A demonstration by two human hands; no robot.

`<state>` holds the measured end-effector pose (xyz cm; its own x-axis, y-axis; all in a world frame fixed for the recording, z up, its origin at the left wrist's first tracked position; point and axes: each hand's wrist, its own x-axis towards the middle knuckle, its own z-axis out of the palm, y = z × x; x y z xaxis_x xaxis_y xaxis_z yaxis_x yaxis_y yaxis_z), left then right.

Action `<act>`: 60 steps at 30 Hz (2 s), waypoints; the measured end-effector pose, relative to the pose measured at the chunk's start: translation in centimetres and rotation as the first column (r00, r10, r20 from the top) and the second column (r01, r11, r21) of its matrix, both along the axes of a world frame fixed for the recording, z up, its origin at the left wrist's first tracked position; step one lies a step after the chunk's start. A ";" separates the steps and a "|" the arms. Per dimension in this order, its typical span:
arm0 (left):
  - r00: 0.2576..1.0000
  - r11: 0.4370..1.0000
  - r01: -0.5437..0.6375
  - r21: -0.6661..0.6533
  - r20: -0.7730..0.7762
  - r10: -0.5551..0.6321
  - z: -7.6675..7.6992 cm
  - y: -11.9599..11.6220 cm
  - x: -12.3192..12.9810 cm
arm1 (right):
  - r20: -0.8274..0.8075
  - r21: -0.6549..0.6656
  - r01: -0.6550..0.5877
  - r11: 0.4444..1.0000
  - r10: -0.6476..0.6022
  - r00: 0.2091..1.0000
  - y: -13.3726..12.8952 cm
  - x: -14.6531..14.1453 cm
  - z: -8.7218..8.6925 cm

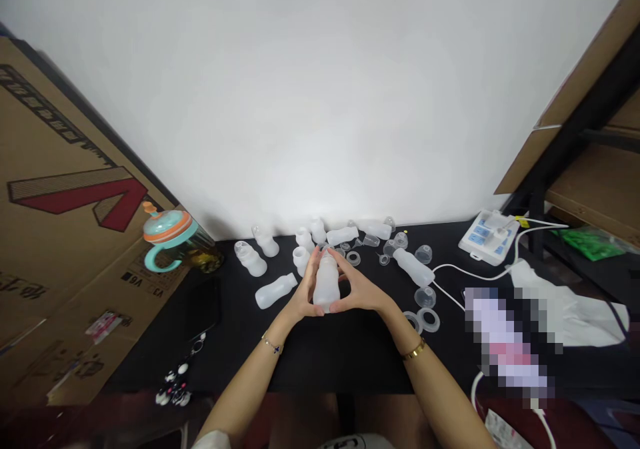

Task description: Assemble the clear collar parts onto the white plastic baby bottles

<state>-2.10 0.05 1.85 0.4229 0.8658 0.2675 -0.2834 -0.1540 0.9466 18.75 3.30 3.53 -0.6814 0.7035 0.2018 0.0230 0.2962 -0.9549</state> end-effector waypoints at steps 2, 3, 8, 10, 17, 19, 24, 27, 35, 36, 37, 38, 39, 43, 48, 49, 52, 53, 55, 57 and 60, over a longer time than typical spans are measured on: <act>1.000 1.000 0.006 0.010 -0.006 -0.006 -0.1 0.0 -0.2 | 0.001 0.006 -0.001 1.000 0.001 1.000 0.0 0.0 0.1; 1.000 1.000 0.008 0.010 -0.008 -0.008 -0.2 0.1 -0.2 | 0.001 0.009 -0.002 1.000 0.002 1.000 0.0 0.0 0.2; 0.999 0.999 0.033 0.024 -0.001 -0.033 -0.3 0.0 -0.1 | 0.004 0.032 -0.003 0.999 0.003 1.000 0.0 0.2 0.2; 0.998 0.998 0.062 0.028 -0.007 -0.062 0.0 -0.2 0.1 | 0.003 0.031 -0.013 0.999 0.013 1.000 0.0 0.2 0.2; 0.999 0.999 0.024 0.021 -0.043 -0.023 0.4 -0.5 0.3 | 0.004 0.039 -0.016 0.999 0.016 1.000 0.1 0.4 0.2; 0.999 1.000 0.006 0.020 -0.046 -0.005 0.2 -0.4 0.3 | 0.005 0.038 -0.015 0.999 0.015 1.000 0.1 0.4 0.1; 0.999 1.000 -0.001 0.001 -0.050 0.001 0.0 -0.3 0.2 | 0.000 0.026 -0.012 1.000 0.012 1.000 0.0 0.4 0.3; 0.999 1.000 -0.014 0.006 -0.050 0.014 -0.2 -0.3 0.1 | 0.007 -0.003 -0.004 1.000 0.004 1.000 -0.1 0.4 0.5; 0.998 0.999 -0.026 0.035 -0.059 0.028 -0.5 -0.2 -0.1 | -0.006 -0.040 -0.016 0.999 0.015 1.000 -0.2 0.4 0.7; 0.998 0.999 -0.030 0.029 -0.061 0.032 -0.5 -0.2 0.0 | -0.009 -0.043 -0.016 0.999 0.015 1.000 -0.2 0.4 0.7; 0.997 0.999 -0.033 0.024 -0.063 0.034 -0.4 -0.3 0.0 | -0.011 -0.046 -0.015 0.999 0.014 1.000 -0.2 0.4 0.7; 0.997 0.999 -0.035 0.020 -0.066 0.036 -0.3 -0.3 0.0 | -0.012 -0.050 -0.014 0.999 0.013 1.000 -0.2 0.4 0.7; 0.997 0.999 -0.036 0.015 -0.069 0.037 -0.2 -0.3 0.0 | -0.011 -0.054 -0.014 0.998 0.013 1.000 -0.2 0.4 0.8; 0.997 0.999 -0.044 0.004 -0.068 0.044 0.0 -0.4 0.1 | -0.002 -0.059 -0.015 0.998 0.015 1.000 -0.3 0.4 0.9; 0.991 0.999 -0.027 0.038 -0.133 0.032 -0.4 -0.1 0.0 | -0.008 -0.037 -0.018 0.999 0.017 1.000 -0.1 0.4 0.7; 0.989 0.999 -0.024 0.049 -0.144 0.031 -0.4 -0.1 0.0 | -0.013 -0.028 -0.018 0.999 0.018 1.000 -0.1 0.3 0.6; 0.984 0.997 -0.024 0.067 -0.177 0.035 -0.5 0.0 -0.1 | -0.035 0.005 -0.014 1.000 0.014 0.999 0.0 0.3 0.3; 0.981 0.997 -0.025 0.068 -0.189 0.038 -0.5 0.0 -0.1 | -0.041 0.011 -0.012 1.000 0.012 0.999 0.0 0.3 0.3; 0.977 0.997 -0.035 0.070 -0.207 0.049 -0.3 -0.1 -0.1 | -0.048 0.017 -0.009 1.000 0.010 0.999 0.1 0.3 0.1; 0.975 0.996 -0.045 0.076 -0.214 0.060 -0.1 -0.2 0.0 | -0.054 0.021 -0.006 1.000 0.007 0.999 0.1 0.2 0.0; 0.974 0.996 -0.047 0.076 -0.220 0.063 0.1 -0.3 -0.1 | -0.062 0.024 -0.006 1.000 0.008 0.998 0.1 0.2 -0.1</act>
<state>-2.18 -0.24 1.97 0.4309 0.8719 0.2326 -0.0571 -0.2309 0.9713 18.99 3.44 3.43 -0.6720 0.6931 0.2608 -0.0382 0.3192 -0.9469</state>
